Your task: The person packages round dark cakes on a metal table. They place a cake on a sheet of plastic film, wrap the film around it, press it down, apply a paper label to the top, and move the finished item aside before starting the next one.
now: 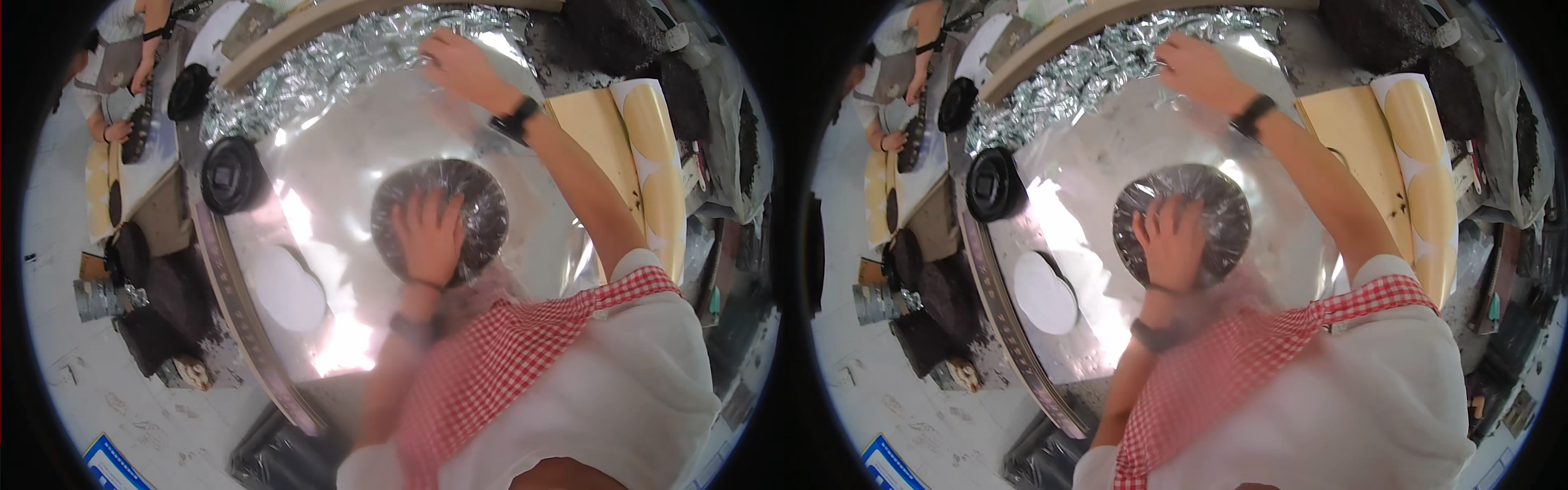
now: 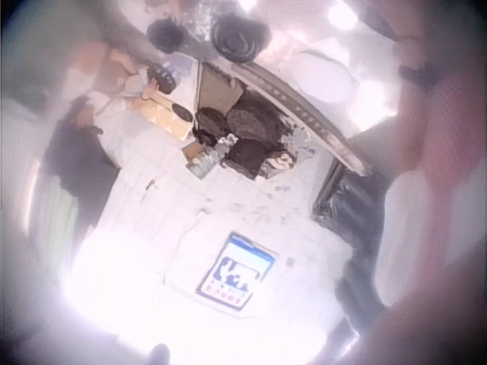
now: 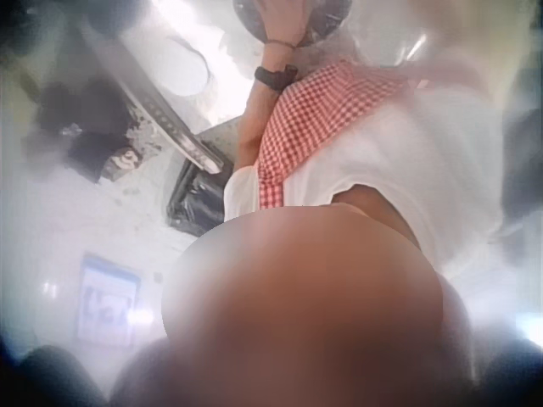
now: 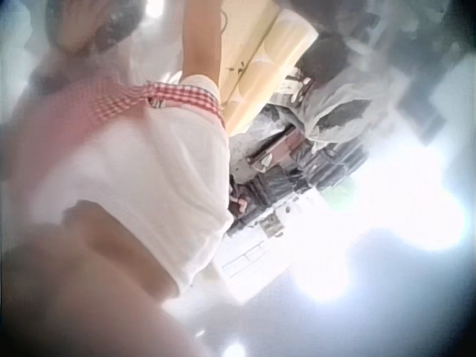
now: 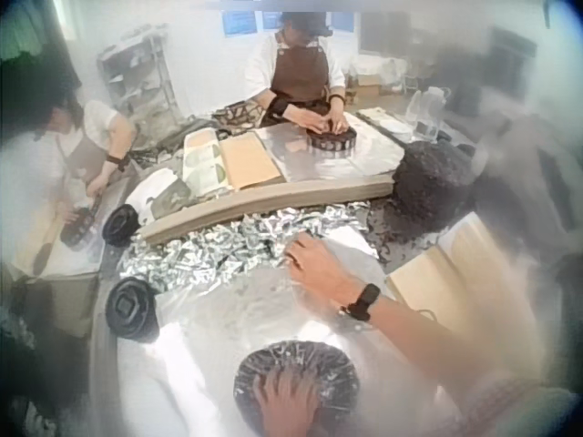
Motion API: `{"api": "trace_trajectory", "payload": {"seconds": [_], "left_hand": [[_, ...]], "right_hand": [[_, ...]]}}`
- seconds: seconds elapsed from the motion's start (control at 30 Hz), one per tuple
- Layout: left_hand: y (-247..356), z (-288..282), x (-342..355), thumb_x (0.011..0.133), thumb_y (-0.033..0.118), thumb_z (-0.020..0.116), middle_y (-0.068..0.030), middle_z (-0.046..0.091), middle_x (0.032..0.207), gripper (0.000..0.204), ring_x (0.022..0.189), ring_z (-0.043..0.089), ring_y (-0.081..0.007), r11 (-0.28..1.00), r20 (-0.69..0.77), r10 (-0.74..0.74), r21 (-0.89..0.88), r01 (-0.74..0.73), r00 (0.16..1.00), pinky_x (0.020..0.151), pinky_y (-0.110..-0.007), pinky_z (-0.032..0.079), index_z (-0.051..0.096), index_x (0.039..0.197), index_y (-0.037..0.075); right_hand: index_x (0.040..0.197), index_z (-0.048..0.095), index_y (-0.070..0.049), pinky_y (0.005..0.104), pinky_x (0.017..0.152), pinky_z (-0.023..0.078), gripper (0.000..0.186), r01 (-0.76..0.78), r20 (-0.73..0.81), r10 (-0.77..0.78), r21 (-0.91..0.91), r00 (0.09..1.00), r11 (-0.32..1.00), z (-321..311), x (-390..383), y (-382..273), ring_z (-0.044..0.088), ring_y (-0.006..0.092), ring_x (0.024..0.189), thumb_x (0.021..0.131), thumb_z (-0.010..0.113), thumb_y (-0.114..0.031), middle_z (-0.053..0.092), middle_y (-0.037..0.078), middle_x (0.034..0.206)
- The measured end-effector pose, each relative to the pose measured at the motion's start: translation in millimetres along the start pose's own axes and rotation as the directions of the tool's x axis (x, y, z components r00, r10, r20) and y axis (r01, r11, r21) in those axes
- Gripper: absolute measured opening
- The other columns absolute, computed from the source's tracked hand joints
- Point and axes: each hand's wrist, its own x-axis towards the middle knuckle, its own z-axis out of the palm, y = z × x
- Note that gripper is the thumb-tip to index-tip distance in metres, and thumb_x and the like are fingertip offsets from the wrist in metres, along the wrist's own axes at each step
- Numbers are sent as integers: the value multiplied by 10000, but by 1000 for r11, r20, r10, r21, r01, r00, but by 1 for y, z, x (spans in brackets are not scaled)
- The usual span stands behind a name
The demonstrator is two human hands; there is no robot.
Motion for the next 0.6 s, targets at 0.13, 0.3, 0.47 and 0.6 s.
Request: {"api": "trace_trajectory", "payload": {"seconds": [0.13, 0.3, 0.47, 0.6], "left_hand": [[-3, 0, -1, 828, 236, 665, -129, 485, 1332, 666, 1275, 419, -340, 999, -35, -11, -53, 9, 999, 1105, -582, 191, 395, 1415, 71], [-3, 3, 0, 806, 194, 675, -191, 447, 1335, 728, 1299, 389, -351, 990, -70, -15, -143, 5, 997, 1104, -580, 176, 355, 1448, 72], [1, 2, -1, 781, 156, 675, -174, 463, 1292, 671, 1334, 343, -367, 997, -75, 61, -52, -65, 995, 1094, -581, 177, 448, 1410, 217], [4, -1, -2, 776, 130, 658, -178, 396, 1403, 599, 1384, 283, -387, 995, -74, 23, -96, -30, 997, 1099, -593, 172, 523, 1344, 263]], "right_hand": [[945, 644, -47, 378, 714, 535, 199, -219, -68, 248, 287, 966, 933, -49, -104, -88, 637, 290, 840, 759, 685, -107, 620, 109, 920], [898, 619, -61, 368, 715, 517, 175, -197, -84, 227, 270, 970, 942, -35, -165, -157, 596, 289, 861, 732, 654, -103, 607, 80, 921], [918, 614, -59, 362, 744, 524, 154, -219, 15, 221, 200, 975, 955, -39, -172, -157, 595, 298, 954, 765, 625, -78, 609, 95, 1031], [932, 608, -73, 384, 782, 511, 173, -128, -28, 147, 353, 989, 927, -58, -200, -160, 591, 289, 953, 781, 673, -127, 595, 99, 1043]]}}
